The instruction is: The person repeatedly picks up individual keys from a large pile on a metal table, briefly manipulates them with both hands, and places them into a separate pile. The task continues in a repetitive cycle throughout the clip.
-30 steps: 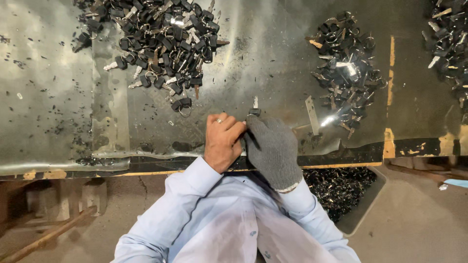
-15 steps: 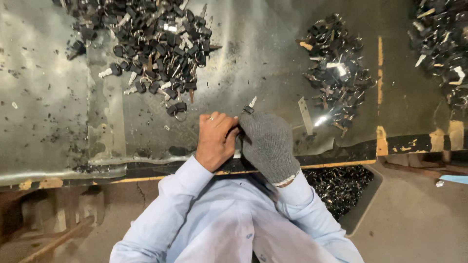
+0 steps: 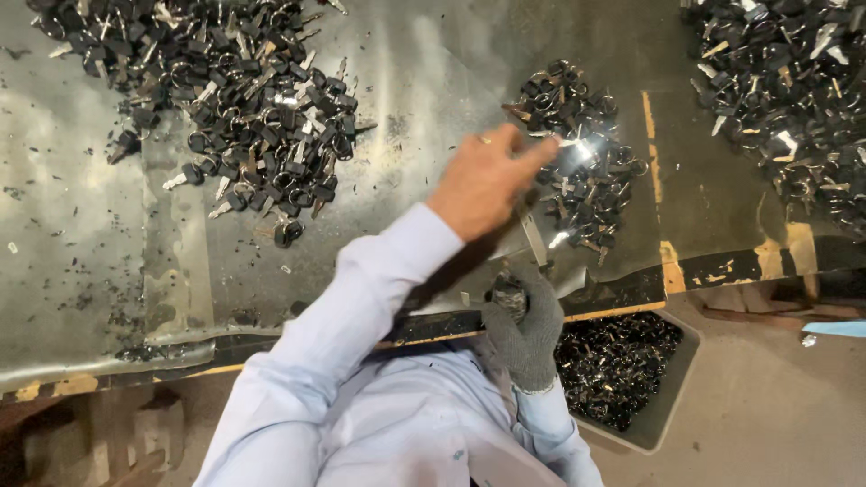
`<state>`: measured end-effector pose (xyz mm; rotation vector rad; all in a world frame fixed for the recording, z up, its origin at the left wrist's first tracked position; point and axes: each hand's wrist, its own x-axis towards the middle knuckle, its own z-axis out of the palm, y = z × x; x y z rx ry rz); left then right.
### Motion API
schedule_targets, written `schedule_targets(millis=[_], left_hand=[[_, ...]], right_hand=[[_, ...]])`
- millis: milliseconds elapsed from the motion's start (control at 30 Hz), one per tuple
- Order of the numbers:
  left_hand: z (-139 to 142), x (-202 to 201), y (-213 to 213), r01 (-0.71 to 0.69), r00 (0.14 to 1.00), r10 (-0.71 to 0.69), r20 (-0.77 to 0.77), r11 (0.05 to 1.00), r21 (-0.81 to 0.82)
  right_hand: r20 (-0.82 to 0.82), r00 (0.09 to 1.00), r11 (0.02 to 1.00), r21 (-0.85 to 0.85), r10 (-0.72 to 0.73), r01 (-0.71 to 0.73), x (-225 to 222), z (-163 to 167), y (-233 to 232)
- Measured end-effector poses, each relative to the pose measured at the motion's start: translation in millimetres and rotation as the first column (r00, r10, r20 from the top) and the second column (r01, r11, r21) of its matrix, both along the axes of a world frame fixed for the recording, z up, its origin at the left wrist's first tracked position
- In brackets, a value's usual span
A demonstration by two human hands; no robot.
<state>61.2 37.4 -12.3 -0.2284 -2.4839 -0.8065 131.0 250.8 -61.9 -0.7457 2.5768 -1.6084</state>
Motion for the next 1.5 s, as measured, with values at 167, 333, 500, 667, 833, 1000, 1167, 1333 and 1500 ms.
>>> schedule_targets(millis=[167,333,500,667,833,1000,1167,1333,1500], left_hand=[[-26,-22,42,-0.096,0.995,0.099,0.013,0.984,-0.149],[-22,64,-7,-0.189,0.970,0.187,0.154,0.982,0.000],[-2,190,-76,-0.476,0.861,0.401,0.311,0.852,0.218],[10,225,-43,-0.409,0.897,0.388,0.211,0.910,0.066],[6,194,12,0.017,0.997,-0.039,0.060,0.944,0.330],[-9,173,-9,-0.227,0.961,0.200,0.191,0.965,0.130],[-6,170,19,0.081,0.987,-0.127,0.096,0.919,0.386],[-20,128,13,-0.059,0.997,0.056,0.047,0.996,0.063],[-54,127,-2,-0.278,0.954,0.271,0.124,0.960,0.037]], right_hand=[[-0.099,0.995,0.996,0.086,0.009,0.000,-2,8,-1],[-0.014,1.000,0.982,0.190,-0.013,0.016,-1,21,-12],[-0.066,0.992,0.977,0.194,0.106,-0.091,-3,39,-28],[0.239,0.917,0.937,0.069,0.318,-0.343,13,57,-45],[0.235,0.868,0.886,0.051,0.438,-0.461,-2,73,-47],[0.004,0.993,0.912,0.396,0.119,-0.111,-18,91,-36],[0.155,0.938,0.917,0.212,0.310,-0.338,-9,92,-30],[-0.320,0.945,0.922,0.381,0.061,0.069,-26,77,-41],[-0.348,0.900,0.942,0.296,0.261,-0.158,0,61,-49]])
